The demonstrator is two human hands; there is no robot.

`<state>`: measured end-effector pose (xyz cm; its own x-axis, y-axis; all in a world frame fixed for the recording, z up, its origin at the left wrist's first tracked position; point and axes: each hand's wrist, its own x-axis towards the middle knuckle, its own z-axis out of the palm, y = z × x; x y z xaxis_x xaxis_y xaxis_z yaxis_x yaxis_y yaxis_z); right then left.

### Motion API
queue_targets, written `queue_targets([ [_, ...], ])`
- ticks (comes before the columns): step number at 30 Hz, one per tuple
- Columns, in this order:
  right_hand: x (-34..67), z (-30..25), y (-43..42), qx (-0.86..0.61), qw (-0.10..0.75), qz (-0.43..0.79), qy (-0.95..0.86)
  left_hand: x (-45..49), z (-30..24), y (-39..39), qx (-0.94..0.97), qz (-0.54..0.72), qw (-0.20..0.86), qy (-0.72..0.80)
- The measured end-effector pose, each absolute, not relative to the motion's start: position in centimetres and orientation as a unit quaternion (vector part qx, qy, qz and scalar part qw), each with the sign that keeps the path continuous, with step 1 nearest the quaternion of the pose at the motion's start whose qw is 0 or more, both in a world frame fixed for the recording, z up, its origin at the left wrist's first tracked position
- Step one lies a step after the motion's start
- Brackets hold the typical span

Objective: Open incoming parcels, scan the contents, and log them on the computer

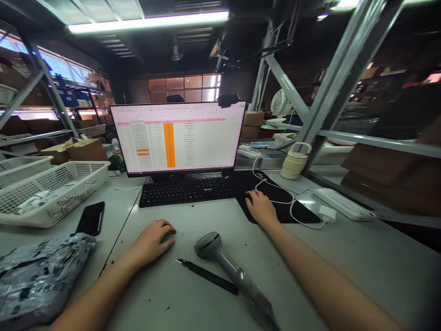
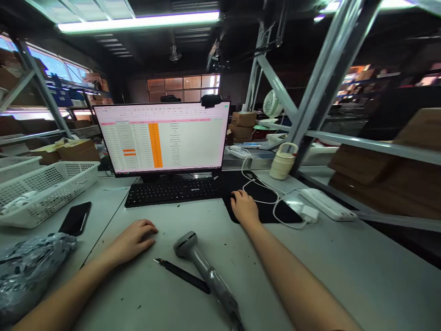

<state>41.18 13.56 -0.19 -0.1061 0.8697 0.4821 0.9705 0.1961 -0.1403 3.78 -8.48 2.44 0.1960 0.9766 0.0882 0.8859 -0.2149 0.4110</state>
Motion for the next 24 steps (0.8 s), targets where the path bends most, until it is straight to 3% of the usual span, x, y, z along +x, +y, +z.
queue_targets([
  [24, 40.97, 0.16, 12.93, -0.633, 0.236, -0.092, -0.732, 3.45, 2.03, -8.20, 0.763, 0.179, 0.143, 0.605],
])
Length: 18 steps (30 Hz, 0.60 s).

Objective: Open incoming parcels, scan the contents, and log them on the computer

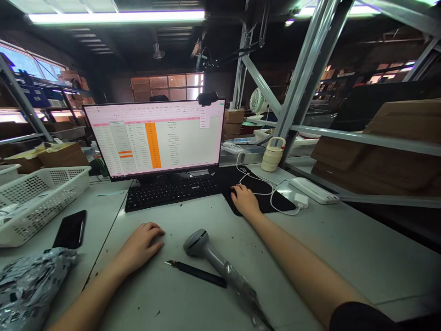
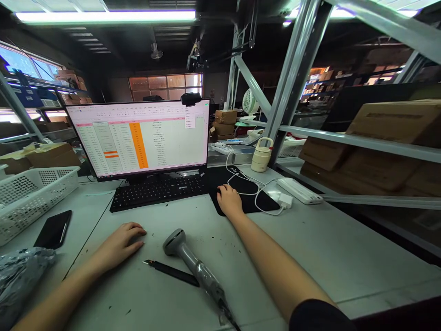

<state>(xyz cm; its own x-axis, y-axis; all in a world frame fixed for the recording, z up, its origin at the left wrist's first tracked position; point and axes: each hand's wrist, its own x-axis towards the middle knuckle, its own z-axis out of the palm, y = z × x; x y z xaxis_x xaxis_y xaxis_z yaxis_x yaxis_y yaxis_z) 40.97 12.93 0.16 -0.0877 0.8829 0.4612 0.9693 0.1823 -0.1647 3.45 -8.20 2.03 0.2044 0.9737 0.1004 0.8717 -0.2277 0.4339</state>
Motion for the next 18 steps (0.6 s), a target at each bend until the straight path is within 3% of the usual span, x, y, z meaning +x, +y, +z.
queue_targets([
  [18, 40.77, 0.51, 12.39, -0.638, 0.237, -0.091, -0.727, 3.49, 2.24, -8.25, 0.760, 0.165, 0.147, 0.611],
])
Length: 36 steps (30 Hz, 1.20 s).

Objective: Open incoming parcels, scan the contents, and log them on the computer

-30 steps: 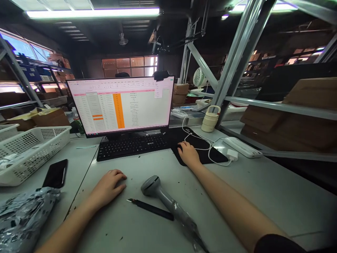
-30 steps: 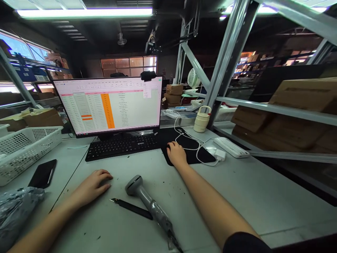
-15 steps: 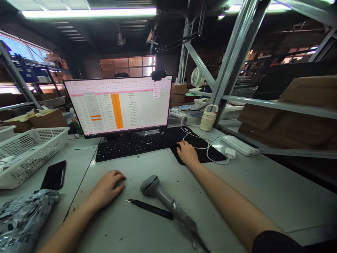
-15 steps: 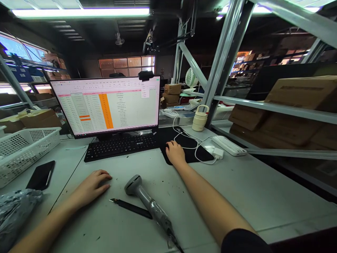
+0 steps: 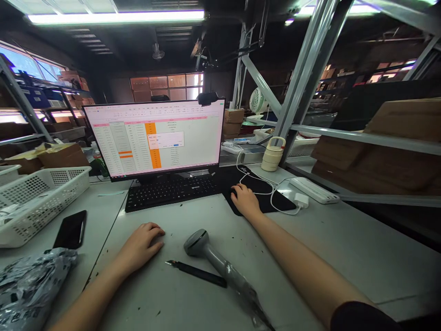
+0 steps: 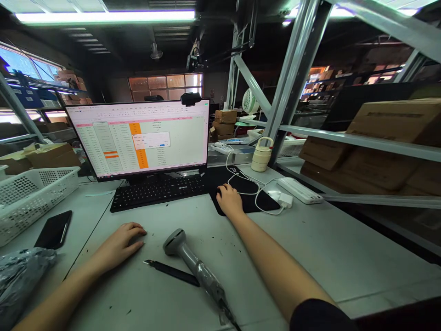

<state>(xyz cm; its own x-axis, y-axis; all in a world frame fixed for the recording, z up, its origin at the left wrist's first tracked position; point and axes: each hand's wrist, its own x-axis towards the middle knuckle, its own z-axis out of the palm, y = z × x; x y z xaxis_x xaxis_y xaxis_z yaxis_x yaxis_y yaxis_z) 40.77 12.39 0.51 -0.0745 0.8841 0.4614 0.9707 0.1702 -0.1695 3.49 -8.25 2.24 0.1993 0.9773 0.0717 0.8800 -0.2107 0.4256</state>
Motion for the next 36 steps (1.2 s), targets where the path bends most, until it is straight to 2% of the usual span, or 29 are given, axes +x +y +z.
queue_targets([
  [36, 41.1, -0.3, 13.5, -0.621, 0.244, -0.098, -0.739, 4.0, 3.4, -8.8, 0.756, 0.154, 0.145, 0.620],
])
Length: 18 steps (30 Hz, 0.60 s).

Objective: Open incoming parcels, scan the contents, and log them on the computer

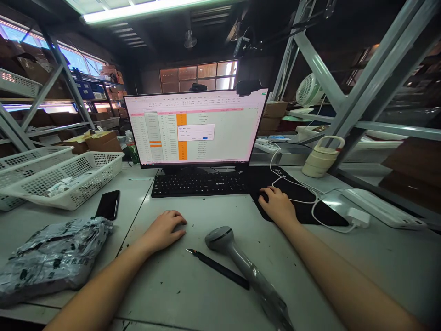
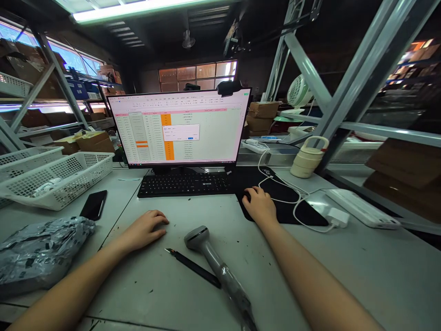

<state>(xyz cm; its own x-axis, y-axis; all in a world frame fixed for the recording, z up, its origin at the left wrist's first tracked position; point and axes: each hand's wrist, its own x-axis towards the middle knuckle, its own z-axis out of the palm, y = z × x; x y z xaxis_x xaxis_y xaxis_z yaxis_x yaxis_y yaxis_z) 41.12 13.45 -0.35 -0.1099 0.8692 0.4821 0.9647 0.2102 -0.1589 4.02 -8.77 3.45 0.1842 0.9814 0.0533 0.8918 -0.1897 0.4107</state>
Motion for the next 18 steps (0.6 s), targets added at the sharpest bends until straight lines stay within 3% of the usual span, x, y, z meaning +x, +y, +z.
queue_targets([
  [18, 41.06, -0.06, 13.28, -0.617, 0.240, -0.091, -0.744, 3.58, 2.48, -8.46, 0.767, 0.170, 0.115, 0.608],
])
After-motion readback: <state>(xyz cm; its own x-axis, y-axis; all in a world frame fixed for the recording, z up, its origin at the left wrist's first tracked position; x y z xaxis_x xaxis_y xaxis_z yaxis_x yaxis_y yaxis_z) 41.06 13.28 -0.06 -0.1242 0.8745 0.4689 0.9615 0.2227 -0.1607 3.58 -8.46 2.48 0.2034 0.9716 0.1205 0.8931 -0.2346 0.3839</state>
